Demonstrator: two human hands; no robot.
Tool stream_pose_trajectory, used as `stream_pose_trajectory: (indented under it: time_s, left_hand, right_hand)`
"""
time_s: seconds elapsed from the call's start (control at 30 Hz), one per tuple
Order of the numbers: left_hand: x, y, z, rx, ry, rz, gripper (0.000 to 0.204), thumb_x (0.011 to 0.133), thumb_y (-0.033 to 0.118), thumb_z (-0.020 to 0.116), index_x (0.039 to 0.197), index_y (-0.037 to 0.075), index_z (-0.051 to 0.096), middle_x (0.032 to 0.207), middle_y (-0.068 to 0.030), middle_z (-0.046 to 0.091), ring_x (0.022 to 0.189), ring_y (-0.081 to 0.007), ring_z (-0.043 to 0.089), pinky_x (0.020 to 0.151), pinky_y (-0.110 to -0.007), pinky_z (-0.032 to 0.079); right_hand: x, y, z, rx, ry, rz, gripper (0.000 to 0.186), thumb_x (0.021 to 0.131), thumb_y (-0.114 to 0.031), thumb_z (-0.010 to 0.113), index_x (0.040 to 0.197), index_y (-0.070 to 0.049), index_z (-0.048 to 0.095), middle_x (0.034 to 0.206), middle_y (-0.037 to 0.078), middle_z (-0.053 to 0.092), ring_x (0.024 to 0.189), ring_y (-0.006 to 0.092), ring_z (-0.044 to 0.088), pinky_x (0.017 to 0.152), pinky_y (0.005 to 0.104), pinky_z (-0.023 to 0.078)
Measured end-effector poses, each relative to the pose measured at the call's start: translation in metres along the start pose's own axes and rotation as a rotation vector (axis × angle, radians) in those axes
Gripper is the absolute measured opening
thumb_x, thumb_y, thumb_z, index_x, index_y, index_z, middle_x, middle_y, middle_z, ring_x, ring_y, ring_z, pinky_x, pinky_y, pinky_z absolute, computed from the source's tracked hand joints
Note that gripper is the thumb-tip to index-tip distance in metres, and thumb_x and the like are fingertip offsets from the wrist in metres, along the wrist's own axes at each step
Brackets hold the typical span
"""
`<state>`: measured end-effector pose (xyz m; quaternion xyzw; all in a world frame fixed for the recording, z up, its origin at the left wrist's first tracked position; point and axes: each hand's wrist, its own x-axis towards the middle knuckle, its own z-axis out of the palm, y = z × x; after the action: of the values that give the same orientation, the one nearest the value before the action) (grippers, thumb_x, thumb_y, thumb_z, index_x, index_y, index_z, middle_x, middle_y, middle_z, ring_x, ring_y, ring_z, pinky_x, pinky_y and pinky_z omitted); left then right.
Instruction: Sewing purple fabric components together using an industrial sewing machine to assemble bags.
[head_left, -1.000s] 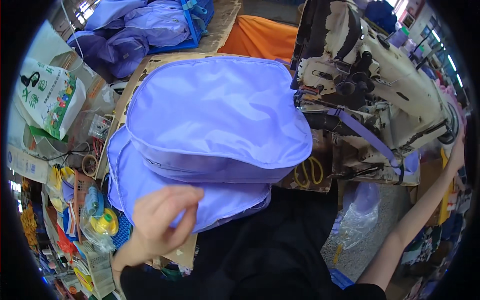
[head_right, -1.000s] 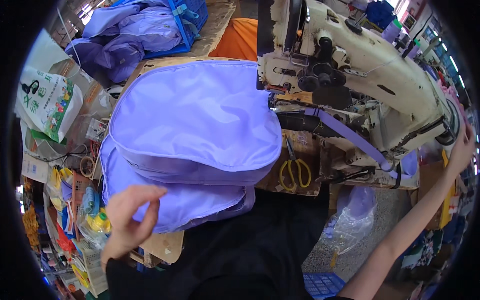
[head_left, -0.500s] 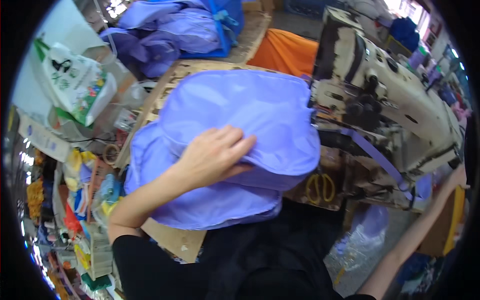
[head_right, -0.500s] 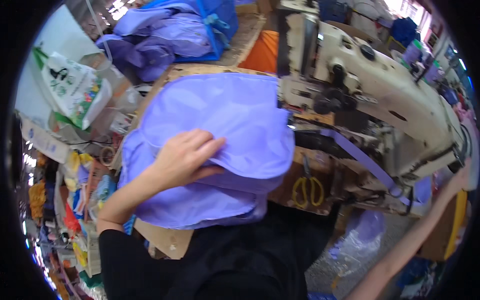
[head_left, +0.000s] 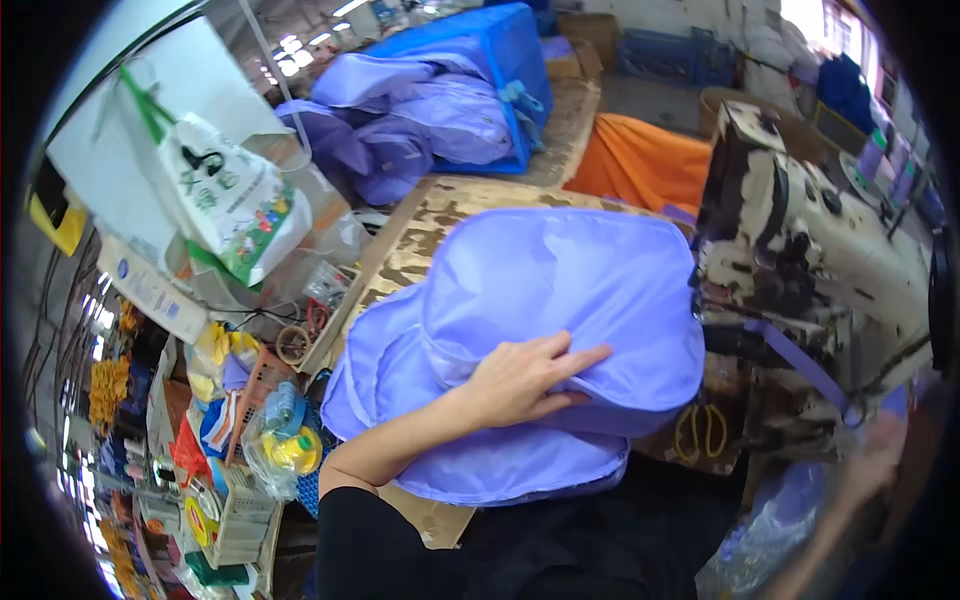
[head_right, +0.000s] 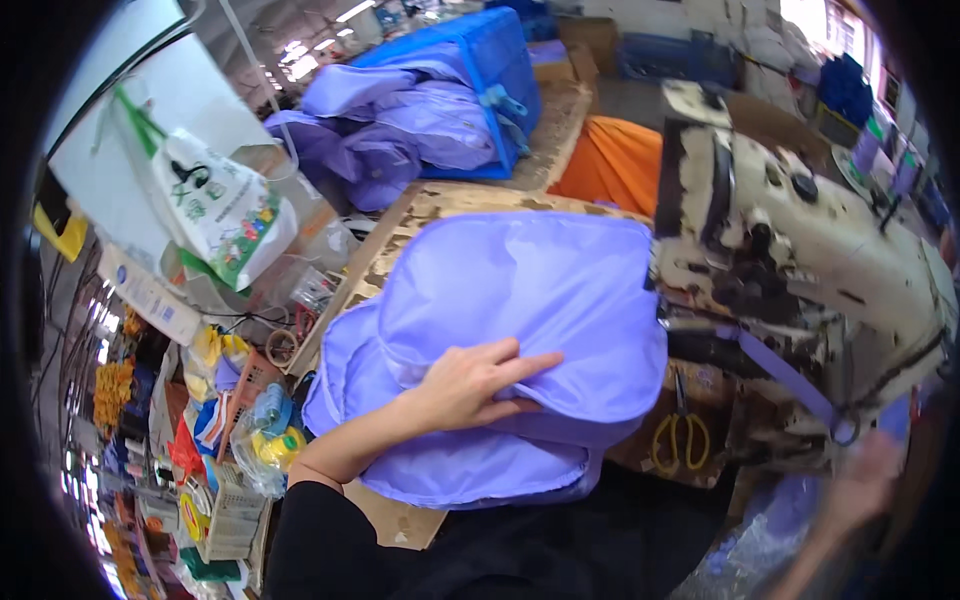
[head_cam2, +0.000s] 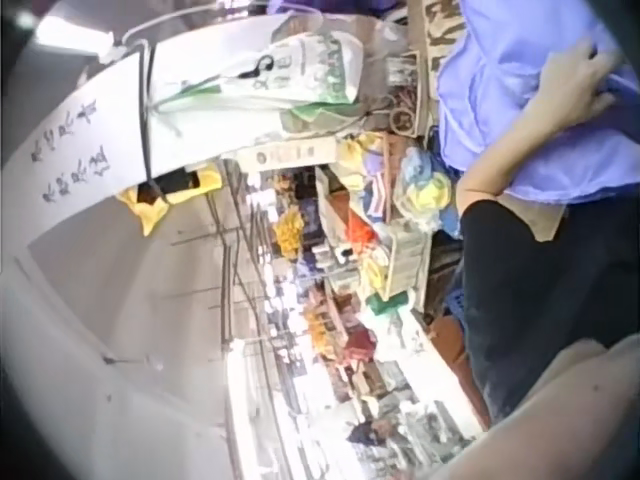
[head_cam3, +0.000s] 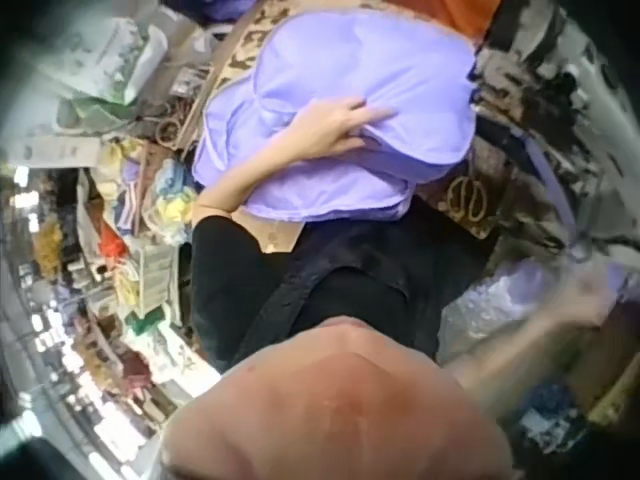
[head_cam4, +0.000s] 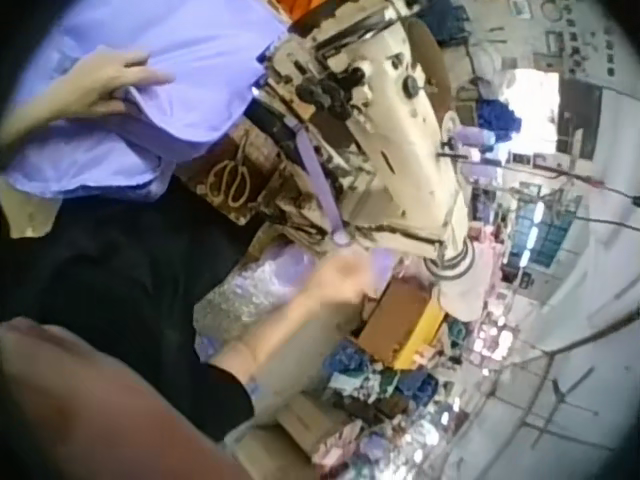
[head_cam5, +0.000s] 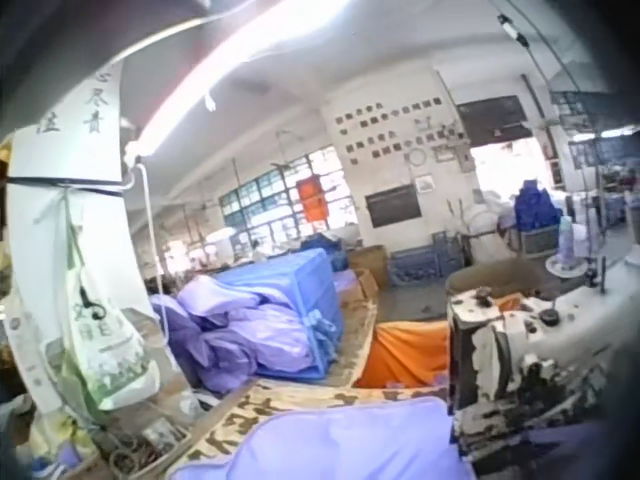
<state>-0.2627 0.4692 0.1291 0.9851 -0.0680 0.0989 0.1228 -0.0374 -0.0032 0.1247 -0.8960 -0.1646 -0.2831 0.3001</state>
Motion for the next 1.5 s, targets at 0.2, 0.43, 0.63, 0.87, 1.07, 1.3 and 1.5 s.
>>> stream_pose_trajectory:
  time_s: [0.2, 0.43, 0.63, 0.87, 1.07, 1.3, 1.5]
  left_hand:
    - [-0.001, 0.004, -0.013, 0.020, -0.094, -0.058, 0.060, 0.081, 0.018, 0.070, 0.139, 0.022, 0.055, 0.078, -0.0030, 0.048, 0.061, -0.0223, 0.053, 0.054, -0.034, 0.044]
    - [-0.025, 0.030, -0.042, -0.053, -0.099, -0.251, 0.069, 0.056, 0.003, 0.074, 0.123, 0.019, 0.071, 0.071, -0.0007, 0.043, 0.055, -0.0178, 0.040, 0.053, -0.030, 0.036]
    - [-0.030, 0.020, -0.048, -0.090, -0.181, -0.349, 0.065, 0.061, 0.006, 0.074, 0.124, 0.021, 0.070, 0.072, -0.0006, 0.043, 0.055, -0.0179, 0.041, 0.053, -0.029, 0.036]
    - [-0.024, 0.009, -0.042, -0.202, -0.138, -0.379, 0.068, 0.055, -0.004, 0.071, 0.119, 0.018, 0.073, 0.070, -0.0001, 0.043, 0.056, -0.0157, 0.038, 0.054, -0.028, 0.034]
    - [-0.028, 0.006, -0.040, -0.222, -0.159, -0.385, 0.069, 0.055, -0.004, 0.073, 0.120, 0.018, 0.073, 0.071, -0.0002, 0.044, 0.056, -0.0156, 0.038, 0.054, -0.027, 0.034]
    - [-0.029, 0.003, -0.049, -0.149, -0.264, -0.280, 0.068, 0.062, 0.009, 0.077, 0.128, 0.023, 0.068, 0.073, 0.0000, 0.045, 0.055, -0.0169, 0.042, 0.054, -0.030, 0.037]
    - [-0.006, 0.003, -0.077, -0.115, -0.517, -0.130, 0.059, 0.070, 0.015, 0.079, 0.128, 0.015, 0.067, 0.073, -0.0011, 0.050, 0.056, -0.0179, 0.046, 0.054, -0.030, 0.038]
  right_hand:
    - [-0.175, -0.048, 0.215, -0.074, -0.628, 0.053, 0.042, 0.084, -0.013, 0.060, 0.123, -0.002, 0.054, 0.108, 0.023, 0.062, 0.089, 0.0422, 0.063, 0.075, 0.0476, 0.052]
    - [-0.156, -0.060, 0.214, -0.110, -0.530, 0.082, 0.039, 0.080, -0.007, 0.063, 0.118, -0.002, 0.053, 0.105, 0.018, 0.061, 0.087, 0.0341, 0.061, 0.076, 0.0431, 0.052]
    - [-0.141, -0.090, 0.165, 0.505, -0.980, 0.375, 0.038, 0.082, -0.009, 0.067, 0.116, -0.004, 0.051, 0.102, 0.011, 0.058, 0.082, 0.0176, 0.054, 0.072, 0.0301, 0.047]
    - [-0.132, -0.131, 0.188, 1.055, -0.981, 0.447, 0.040, 0.084, -0.009, 0.066, 0.118, -0.005, 0.046, 0.103, 0.007, 0.055, 0.081, 0.0120, 0.050, 0.073, 0.0242, 0.043]
    - [-0.124, -0.151, 0.196, 1.205, -0.928, 0.437, 0.040, 0.087, -0.007, 0.064, 0.121, -0.006, 0.043, 0.106, 0.008, 0.055, 0.086, 0.0130, 0.051, 0.077, 0.0247, 0.043]
    - [-0.122, -0.157, 0.201, 1.254, -0.900, 0.407, 0.039, 0.084, -0.010, 0.070, 0.116, -0.006, 0.048, 0.101, 0.007, 0.057, 0.079, 0.0122, 0.051, 0.073, 0.0247, 0.044]
    - [-0.123, -0.125, 0.193, 1.208, -0.906, 0.412, 0.038, 0.073, -0.012, 0.081, 0.102, -0.006, 0.057, 0.079, 0.001, 0.058, 0.067, 0.0106, 0.051, 0.064, 0.0253, 0.043]
